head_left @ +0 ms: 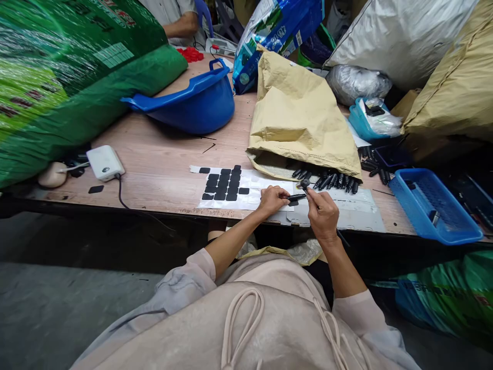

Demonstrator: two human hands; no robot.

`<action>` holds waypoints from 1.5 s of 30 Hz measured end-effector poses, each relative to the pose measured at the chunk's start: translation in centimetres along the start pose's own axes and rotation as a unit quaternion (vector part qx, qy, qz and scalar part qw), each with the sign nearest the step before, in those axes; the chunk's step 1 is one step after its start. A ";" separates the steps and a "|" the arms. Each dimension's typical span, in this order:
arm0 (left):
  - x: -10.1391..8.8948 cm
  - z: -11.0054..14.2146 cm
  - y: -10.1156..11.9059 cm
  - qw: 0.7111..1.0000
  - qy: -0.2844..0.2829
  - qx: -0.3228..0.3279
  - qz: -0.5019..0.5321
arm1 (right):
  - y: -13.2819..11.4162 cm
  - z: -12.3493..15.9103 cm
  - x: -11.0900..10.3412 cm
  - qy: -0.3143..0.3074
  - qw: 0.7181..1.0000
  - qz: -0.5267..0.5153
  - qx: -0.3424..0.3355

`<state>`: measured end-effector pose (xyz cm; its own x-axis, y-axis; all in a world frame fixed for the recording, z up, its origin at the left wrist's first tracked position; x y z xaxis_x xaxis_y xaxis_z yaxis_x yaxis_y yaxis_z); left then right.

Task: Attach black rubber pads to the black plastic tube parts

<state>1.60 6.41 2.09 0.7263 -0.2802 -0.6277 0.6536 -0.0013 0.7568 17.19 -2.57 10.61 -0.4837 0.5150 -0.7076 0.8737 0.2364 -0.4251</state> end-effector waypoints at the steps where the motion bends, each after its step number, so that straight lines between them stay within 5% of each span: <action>1: 0.0 0.0 0.0 1.000 -0.001 0.000 0.001 | -0.2 0.1 -0.2 0.007 1.000 -0.001 -0.002; 9: 0.2 -0.1 -0.1 1.000 0.003 -0.006 -0.005 | 0.8 2.0 2.8 -0.060 0.997 0.037 0.015; 15: -0.4 -0.5 0.1 0.999 -0.032 -0.007 -0.006 | 2.7 1.7 0.5 -0.016 0.996 -0.053 0.068; 19: -1.1 -2.2 2.2 0.999 -0.040 0.034 -0.012 | 3.9 2.5 -0.8 0.004 0.991 -0.078 0.106; 27: 2.9 -4.0 6.0 0.981 -0.132 0.082 -0.119 | 5.4 4.3 -0.7 -0.002 0.980 -0.110 0.164; 32: 1.3 -3.8 4.0 0.992 -0.113 0.013 0.060 | 6.0 5.0 -1.3 0.016 0.975 -0.124 0.183; 37: 0.6 -2.7 0.9 0.945 -0.141 -0.065 0.286 | 5.9 5.2 -1.2 0.017 0.973 -0.129 0.190; 45: 0.7 -1.7 -2.2 0.900 -0.128 -0.109 0.402 | 4.9 4.7 -0.4 0.001 0.976 -0.132 0.175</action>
<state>1.03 7.84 -0.37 0.9284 -0.3187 0.1911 -0.0154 0.4808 0.8767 21.41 -5.48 6.16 -0.6896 0.4757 -0.5460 0.6471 0.0661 -0.7596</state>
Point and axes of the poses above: each hand's wrist, its own z-axis away from the middle knuckle, its own x-axis out of the palm, y = z × x, the point moved 10 cm from there along -z, towards the middle knuckle, and after that the axes turned 5 degrees about -x, right-handed, at the moved point
